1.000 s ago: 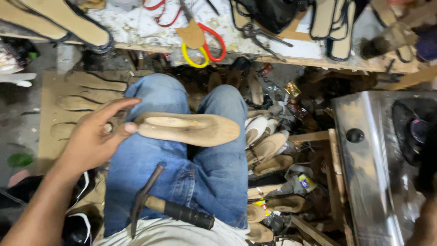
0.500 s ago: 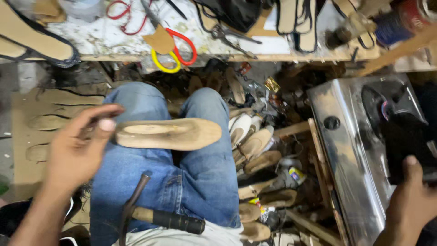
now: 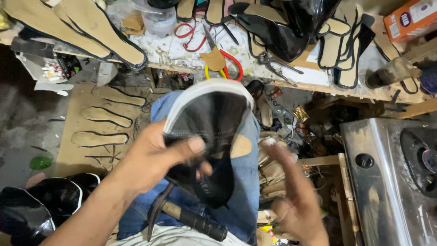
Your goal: The person sits on the floor and assembles a shoe by fitting a wooden insole into a black shoe upper. They use a hammer to tap the insole into place, then use pliers to trim and adjust the upper edges around the insole.
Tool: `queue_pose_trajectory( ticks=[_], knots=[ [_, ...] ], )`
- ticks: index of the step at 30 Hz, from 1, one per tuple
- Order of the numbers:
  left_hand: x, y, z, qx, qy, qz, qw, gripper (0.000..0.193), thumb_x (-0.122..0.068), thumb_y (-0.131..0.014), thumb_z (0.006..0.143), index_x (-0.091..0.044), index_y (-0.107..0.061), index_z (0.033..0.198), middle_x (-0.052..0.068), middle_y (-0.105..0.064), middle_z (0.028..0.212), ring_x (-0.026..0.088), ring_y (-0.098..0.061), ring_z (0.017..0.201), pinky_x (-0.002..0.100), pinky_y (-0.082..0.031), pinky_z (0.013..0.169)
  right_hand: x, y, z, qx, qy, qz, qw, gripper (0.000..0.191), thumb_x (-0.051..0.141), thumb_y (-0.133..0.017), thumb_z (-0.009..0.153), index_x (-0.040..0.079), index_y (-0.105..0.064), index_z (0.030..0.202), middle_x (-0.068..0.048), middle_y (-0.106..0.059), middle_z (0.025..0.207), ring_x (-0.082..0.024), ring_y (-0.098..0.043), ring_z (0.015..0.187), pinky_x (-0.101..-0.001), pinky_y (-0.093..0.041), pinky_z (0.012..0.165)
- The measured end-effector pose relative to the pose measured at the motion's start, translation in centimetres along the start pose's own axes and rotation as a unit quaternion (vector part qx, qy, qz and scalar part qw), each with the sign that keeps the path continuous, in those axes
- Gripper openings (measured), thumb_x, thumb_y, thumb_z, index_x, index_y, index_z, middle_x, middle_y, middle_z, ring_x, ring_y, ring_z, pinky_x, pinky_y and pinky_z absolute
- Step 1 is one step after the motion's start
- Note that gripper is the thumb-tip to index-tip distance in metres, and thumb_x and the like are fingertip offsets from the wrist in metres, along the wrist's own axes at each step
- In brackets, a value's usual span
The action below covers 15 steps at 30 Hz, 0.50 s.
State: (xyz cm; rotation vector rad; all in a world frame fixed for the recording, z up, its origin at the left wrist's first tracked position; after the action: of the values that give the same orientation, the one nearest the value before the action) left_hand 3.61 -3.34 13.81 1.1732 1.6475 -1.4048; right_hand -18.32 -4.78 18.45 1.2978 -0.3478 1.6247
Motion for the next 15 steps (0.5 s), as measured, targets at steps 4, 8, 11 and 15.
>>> queue_pose_trajectory(
  ticks=[4,8,11,15],
  knots=[
    [2.1,-3.5,-1.0,0.140,0.052,0.038,0.988,0.039,-0.015,-0.074,0.091,0.001,-0.064,0.125,0.008,-0.073,0.097,0.016,-0.072,0.073,0.033,-0.063,0.067,-0.8,0.1,2.7,-0.031,-0.079,0.134,0.987,0.076,0.037,-0.067,0.101,-0.001,-0.037,0.159,-0.021,-0.058,0.148,-0.025,-0.057,0.139,-0.0384,-0.042,0.118],
    [2.6,-1.8,0.0,0.110,0.029,0.075,0.991,0.058,-0.026,-0.069,0.092,-0.007,-0.053,0.145,0.012,-0.073,0.105,0.018,-0.071,0.089,0.034,-0.060,0.079,-5.7,0.4,3.1,-0.097,-0.295,0.168,0.936,0.041,0.016,-0.064,0.102,-0.016,-0.063,0.127,-0.033,-0.067,0.106,-0.037,-0.063,0.088,-0.0472,-0.049,0.084],
    [1.8,1.4,-0.9,0.090,-0.008,-0.056,0.994,0.065,-0.041,-0.057,0.099,-0.010,-0.042,0.154,0.016,-0.068,0.123,0.025,-0.067,0.108,0.040,-0.057,0.092,-5.5,2.3,4.1,-0.221,-0.168,0.370,0.886,0.035,0.018,-0.058,0.108,-0.006,-0.060,0.134,-0.014,-0.071,0.119,-0.022,-0.070,0.104,-0.0391,-0.056,0.096],
    [1.5,5.3,-1.4,0.068,-0.056,-0.201,0.976,0.072,-0.053,-0.044,0.101,-0.010,-0.035,0.158,0.018,-0.057,0.140,0.029,-0.060,0.123,0.047,-0.054,0.097,-8.7,0.5,3.4,-0.223,-0.225,0.425,0.848,0.032,0.020,-0.056,0.106,-0.001,-0.062,0.129,-0.013,-0.072,0.119,-0.023,-0.072,0.104,-0.0414,-0.057,0.097]
  ],
)
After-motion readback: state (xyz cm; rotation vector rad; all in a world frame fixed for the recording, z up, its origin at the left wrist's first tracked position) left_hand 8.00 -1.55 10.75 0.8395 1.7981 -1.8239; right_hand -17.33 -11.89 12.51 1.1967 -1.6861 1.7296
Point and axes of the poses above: each hand's wrist, its own z-axis towards the middle knuckle, its own y-axis out of the back of the hand, x = y × z, the point moved 10 cm from there along z, towards the middle knuckle
